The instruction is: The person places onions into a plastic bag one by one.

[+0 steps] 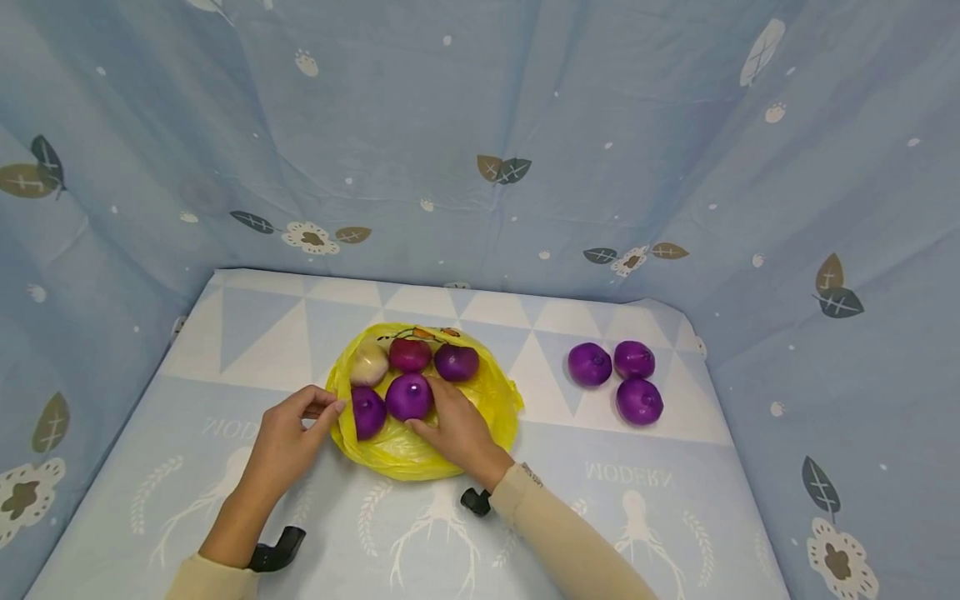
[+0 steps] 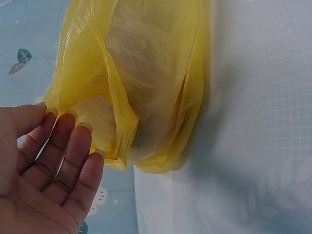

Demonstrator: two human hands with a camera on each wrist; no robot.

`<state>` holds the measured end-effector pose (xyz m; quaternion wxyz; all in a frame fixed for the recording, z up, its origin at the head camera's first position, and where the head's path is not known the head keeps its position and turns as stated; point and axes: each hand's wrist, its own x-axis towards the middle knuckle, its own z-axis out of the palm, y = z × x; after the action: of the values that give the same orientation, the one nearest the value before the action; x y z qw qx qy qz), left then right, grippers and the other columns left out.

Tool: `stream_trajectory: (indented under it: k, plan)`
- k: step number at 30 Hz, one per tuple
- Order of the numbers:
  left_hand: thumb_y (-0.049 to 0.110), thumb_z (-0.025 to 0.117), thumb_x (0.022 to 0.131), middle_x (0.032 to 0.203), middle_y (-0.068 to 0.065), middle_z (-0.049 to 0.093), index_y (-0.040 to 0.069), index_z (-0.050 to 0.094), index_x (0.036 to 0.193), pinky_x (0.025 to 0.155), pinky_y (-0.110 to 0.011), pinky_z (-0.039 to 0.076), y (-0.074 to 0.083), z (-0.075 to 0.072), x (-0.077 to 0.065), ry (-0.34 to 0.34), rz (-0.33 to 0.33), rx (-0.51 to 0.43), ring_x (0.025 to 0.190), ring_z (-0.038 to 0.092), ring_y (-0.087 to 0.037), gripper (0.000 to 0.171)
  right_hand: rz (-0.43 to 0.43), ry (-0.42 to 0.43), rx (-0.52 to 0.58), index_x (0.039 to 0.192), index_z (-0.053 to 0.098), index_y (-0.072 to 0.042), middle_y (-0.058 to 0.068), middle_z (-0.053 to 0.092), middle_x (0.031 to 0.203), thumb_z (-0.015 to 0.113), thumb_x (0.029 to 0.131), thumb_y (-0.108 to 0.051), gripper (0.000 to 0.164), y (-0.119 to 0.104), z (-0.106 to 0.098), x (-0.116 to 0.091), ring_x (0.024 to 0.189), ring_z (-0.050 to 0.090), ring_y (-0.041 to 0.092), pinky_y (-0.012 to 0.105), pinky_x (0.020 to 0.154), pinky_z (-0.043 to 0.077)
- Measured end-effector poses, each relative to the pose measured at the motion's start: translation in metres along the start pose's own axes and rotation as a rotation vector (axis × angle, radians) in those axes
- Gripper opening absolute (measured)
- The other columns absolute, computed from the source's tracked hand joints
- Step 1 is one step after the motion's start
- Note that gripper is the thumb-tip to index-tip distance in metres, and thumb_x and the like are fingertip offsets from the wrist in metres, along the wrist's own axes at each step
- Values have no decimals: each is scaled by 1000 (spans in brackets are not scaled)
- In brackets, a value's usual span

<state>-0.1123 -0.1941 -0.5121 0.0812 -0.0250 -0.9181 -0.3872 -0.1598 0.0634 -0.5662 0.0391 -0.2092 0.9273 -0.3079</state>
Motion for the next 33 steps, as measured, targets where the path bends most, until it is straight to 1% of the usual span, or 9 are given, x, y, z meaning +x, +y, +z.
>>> stream_trajectory:
  k: [5,11,14,18,23,25,28,30,33]
  plan:
    - [16,75,99,94,-5,73,8,69,103,70,-31,53,1,-1,0,0,0,-1,91,69,-26,10,-17,4,12,152,47,-8,8,59,145,80,95,-40,73,0,-2,-1,131,59,22,36,112,44]
    - [16,74,100,95,-5,73,8,69,103,71,-32,52,1,-1,0,2,-4,-4,91,69,-26,10,-11,-3,42,163,29,-5,13,49,157,82,93,-41,95,2,-4,-2,139,53,24,37,114,42]
    - [16,75,100,95,-5,73,8,70,103,71,-31,52,1,-1,0,0,-5,-6,91,69,-26,10,2,-20,46,165,25,-5,13,45,161,81,93,-43,99,1,-7,-4,142,50,24,37,115,40]
    - [16,75,100,95,-4,73,8,69,103,70,-31,52,1,-1,0,1,1,-10,91,68,-26,10,0,-25,41,164,28,-4,14,44,161,79,94,-45,96,-5,-19,-10,143,49,26,40,116,40]
    - [16,75,100,94,-4,73,8,69,102,69,-30,51,1,-2,0,5,11,-11,91,68,-26,10,-20,-30,20,158,41,-4,11,50,157,77,95,-47,85,-14,-46,-23,141,52,28,42,114,42]
    - [16,75,100,94,-5,73,8,69,103,69,-30,51,1,-2,0,6,10,-8,91,68,-26,10,-34,-33,13,156,46,-6,10,52,155,76,96,-47,79,-14,-56,-29,140,52,27,42,114,42]
    - [17,75,100,95,-5,73,8,69,103,69,-31,51,1,-3,0,6,8,-3,91,68,-26,11,-58,-26,6,154,51,-12,6,56,152,77,95,-47,73,-12,-71,-39,138,55,24,43,111,45]
    - [16,75,100,94,-5,73,8,69,103,69,-31,51,1,-3,0,5,6,-4,91,68,-26,11,-63,-13,-2,154,51,-15,4,57,151,77,95,-47,71,-10,-81,-47,137,55,23,44,110,47]
    - [16,75,100,94,-5,73,7,69,102,69,-30,52,1,-4,-1,6,6,-4,90,68,-26,10,-76,35,-25,151,55,-15,3,60,147,77,95,-47,68,-5,-96,-59,133,58,23,44,107,49]
